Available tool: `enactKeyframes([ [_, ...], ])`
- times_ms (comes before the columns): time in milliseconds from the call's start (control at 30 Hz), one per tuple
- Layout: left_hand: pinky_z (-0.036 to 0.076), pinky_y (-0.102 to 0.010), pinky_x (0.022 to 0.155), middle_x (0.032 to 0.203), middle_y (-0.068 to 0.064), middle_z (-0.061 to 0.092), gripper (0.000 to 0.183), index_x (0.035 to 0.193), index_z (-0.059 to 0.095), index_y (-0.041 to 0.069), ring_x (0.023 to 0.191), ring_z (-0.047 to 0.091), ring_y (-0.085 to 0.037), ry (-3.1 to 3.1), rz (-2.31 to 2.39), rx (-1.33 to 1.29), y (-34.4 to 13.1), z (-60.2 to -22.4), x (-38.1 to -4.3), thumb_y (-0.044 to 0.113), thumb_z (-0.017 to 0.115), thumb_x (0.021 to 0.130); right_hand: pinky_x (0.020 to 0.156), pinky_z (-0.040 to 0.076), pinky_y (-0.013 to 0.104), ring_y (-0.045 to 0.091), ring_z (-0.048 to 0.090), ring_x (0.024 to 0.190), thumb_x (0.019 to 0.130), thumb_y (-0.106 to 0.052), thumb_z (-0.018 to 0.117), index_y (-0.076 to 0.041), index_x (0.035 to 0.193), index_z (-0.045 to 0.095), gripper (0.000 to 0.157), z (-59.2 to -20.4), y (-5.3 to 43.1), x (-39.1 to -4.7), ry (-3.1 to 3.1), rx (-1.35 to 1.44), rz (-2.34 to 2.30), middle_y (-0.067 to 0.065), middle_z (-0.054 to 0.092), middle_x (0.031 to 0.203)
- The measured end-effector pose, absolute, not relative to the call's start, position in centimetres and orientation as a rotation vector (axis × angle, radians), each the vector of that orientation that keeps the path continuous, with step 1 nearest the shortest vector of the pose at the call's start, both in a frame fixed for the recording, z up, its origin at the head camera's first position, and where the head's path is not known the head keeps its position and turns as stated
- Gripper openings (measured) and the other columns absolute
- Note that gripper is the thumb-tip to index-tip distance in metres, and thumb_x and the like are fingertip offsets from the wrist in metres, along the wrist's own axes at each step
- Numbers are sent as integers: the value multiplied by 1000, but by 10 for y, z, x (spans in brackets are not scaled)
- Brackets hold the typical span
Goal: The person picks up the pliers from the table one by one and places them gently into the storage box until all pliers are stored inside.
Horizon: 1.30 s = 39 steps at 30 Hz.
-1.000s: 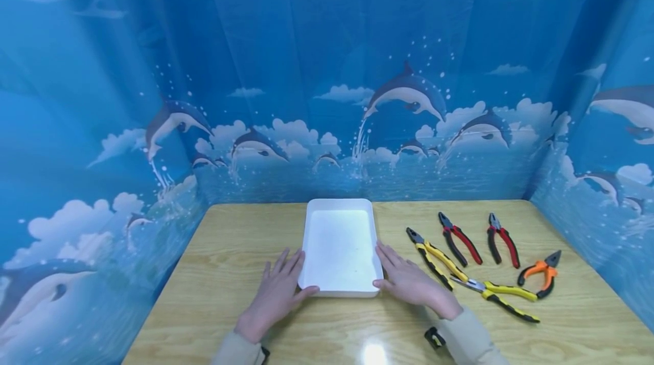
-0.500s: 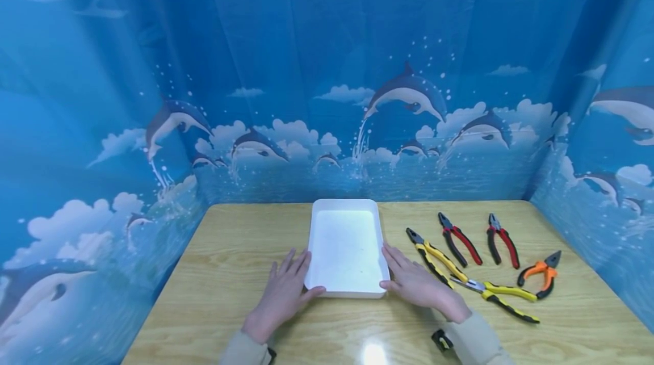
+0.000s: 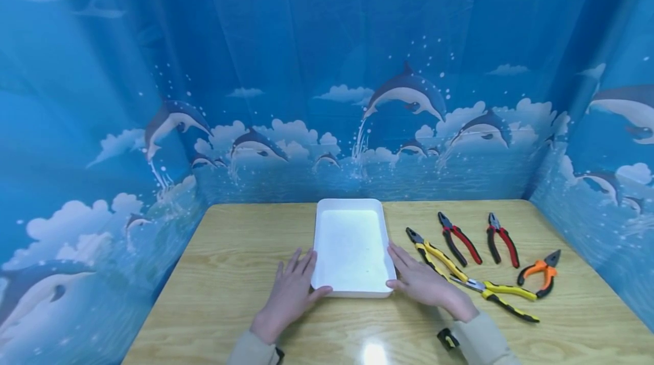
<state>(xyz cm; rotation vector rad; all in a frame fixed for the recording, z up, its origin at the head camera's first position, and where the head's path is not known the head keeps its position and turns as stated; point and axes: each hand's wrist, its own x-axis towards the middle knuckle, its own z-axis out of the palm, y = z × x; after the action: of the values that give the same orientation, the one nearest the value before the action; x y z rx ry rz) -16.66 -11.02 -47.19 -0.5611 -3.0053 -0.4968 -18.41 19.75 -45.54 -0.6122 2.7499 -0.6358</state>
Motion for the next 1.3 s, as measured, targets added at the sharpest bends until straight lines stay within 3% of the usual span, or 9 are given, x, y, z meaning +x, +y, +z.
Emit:
enactKeyframes([
  [1300, 30, -72, 113, 154, -20, 46, 82, 148, 47, -3, 146, 33, -44, -2968, -425, -582, -88, -472, -161, 55, 66, 92, 114, 30, 67, 49, 24, 147, 99, -31, 65, 8, 157, 22, 82, -445, 212, -182, 2734, -575, -568, 26, 13, 166],
])
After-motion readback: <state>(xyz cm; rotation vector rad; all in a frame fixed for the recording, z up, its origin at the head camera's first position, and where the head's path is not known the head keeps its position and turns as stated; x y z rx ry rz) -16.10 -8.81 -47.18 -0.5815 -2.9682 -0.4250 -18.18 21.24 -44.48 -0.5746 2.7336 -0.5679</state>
